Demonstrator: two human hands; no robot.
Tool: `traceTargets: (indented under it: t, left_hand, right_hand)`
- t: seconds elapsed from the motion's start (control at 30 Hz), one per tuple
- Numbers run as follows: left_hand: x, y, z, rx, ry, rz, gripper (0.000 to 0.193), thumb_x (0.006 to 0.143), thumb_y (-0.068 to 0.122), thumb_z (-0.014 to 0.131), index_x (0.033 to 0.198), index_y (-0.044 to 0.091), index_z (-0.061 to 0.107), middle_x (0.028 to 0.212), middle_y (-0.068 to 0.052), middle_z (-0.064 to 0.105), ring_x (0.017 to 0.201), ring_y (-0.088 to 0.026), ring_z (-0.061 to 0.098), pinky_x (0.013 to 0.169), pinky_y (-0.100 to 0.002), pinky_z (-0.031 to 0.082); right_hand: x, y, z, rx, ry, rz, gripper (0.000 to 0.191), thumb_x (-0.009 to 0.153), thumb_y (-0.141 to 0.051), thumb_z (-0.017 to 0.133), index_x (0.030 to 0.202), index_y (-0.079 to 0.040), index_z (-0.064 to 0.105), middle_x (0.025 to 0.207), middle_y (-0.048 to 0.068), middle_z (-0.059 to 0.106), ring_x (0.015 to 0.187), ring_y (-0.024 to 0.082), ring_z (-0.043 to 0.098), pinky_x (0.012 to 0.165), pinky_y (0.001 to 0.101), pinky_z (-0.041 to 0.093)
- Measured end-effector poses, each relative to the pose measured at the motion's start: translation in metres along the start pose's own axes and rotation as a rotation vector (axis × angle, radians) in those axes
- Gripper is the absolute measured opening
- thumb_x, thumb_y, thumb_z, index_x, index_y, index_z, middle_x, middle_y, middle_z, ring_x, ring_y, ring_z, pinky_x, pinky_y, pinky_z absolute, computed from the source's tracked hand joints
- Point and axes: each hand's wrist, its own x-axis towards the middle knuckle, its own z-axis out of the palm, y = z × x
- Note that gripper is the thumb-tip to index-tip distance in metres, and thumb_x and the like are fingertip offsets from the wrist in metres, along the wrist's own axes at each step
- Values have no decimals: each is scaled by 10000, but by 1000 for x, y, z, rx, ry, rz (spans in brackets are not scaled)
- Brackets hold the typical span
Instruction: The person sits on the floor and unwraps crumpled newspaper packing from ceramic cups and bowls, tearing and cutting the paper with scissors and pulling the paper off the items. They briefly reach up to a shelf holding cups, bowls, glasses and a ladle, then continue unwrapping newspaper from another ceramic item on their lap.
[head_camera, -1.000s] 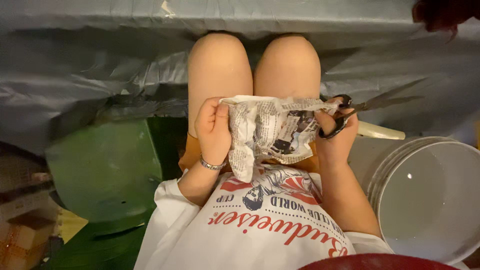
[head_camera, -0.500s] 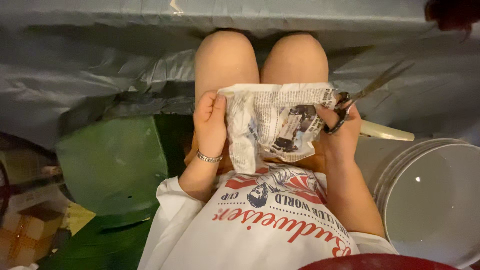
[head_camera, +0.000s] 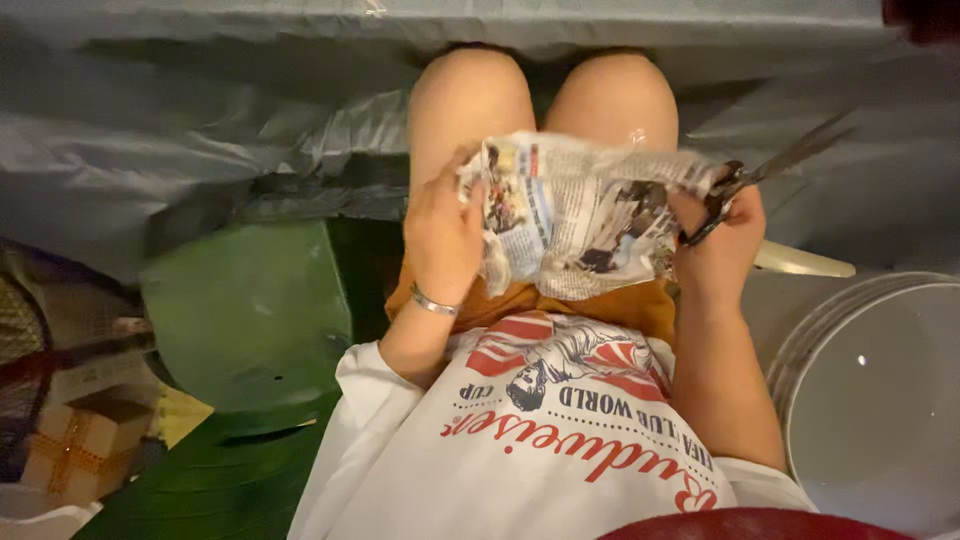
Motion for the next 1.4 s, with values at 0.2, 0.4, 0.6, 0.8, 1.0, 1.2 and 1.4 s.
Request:
traceTargets:
  t: [0.2, 0.4, 0.6, 0.8, 1.0, 1.2, 1.4]
  left_hand:
    - [30, -48, -5, -783, -113, -120, 235, 1041, 206, 646, 1073, -12, 730, 962, 25, 754, 880, -76, 635, 783, -265, 523]
    - [47, -53, -3, -798, -158, -338, 231, 1028, 191, 626, 1048, -24, 710, 882, -14, 723, 735, -101, 608, 649, -294, 491]
    - [39, -43, 0, -821, -76, -72, 219, 1007, 151, 631, 1131, -14, 704, 1026, 7, 728, 914, -63, 630, 810, -256, 519]
    - [39, -49, -4, -899, 200, -97, 227, 1078, 151, 577, 1190, -15, 686, 1129, -14, 709, 1004, -90, 611, 891, -283, 504]
    - [47, -15, -35, -1546, 208, -198, 538, 1072, 394, 420, 1437, 7, 499, 1392, -74, 619, 1215, -209, 631, 1026, -400, 514]
    - [18, 7, -37, -1534, -22, -219, 634, 1086, 448, 370, 1431, -71, 484, 1389, -154, 607, 1211, -284, 628, 992, -472, 515]
    - [1, 1, -22, -1068, 170, -168, 381, 1114, 248, 496, 1252, -67, 659, 1202, -73, 701, 1072, -132, 630, 924, -324, 509]
  right_hand:
    - [21, 2, 5, -44, 61, 154, 248, 876, 59, 734, 1086, -46, 655, 1003, 45, 706, 827, 148, 644, 712, 292, 481]
    - [26, 16, -4, -280, 31, 2, 292, 888, 33, 792, 1095, -51, 604, 972, 6, 617, 866, 124, 588, 762, 291, 493]
    - [1, -2, -6, -408, -43, -110, 338, 869, -42, 790, 1106, -68, 552, 1036, 5, 637, 930, 125, 620, 804, 274, 520]
    - [-21, -23, 8, -796, -244, -469, 825, 605, -66, 871, 1337, 16, 497, 1149, 232, 542, 1051, 409, 480, 865, 452, 408]
    - [-37, -10, 49, -956, -272, -426, 600, 644, 14, 767, 1213, -37, 582, 1125, 240, 557, 1105, 419, 521, 960, 465, 425]
    - [-50, -31, 71, -1368, -760, -16, 423, 958, -302, 593, 1306, -65, 558, 1149, 214, 624, 1092, 408, 604, 951, 502, 479]
    - [-42, -39, 67, -1478, -588, -632, 277, 889, -345, 670, 916, -70, 678, 868, 123, 698, 868, 350, 650, 726, 502, 521]
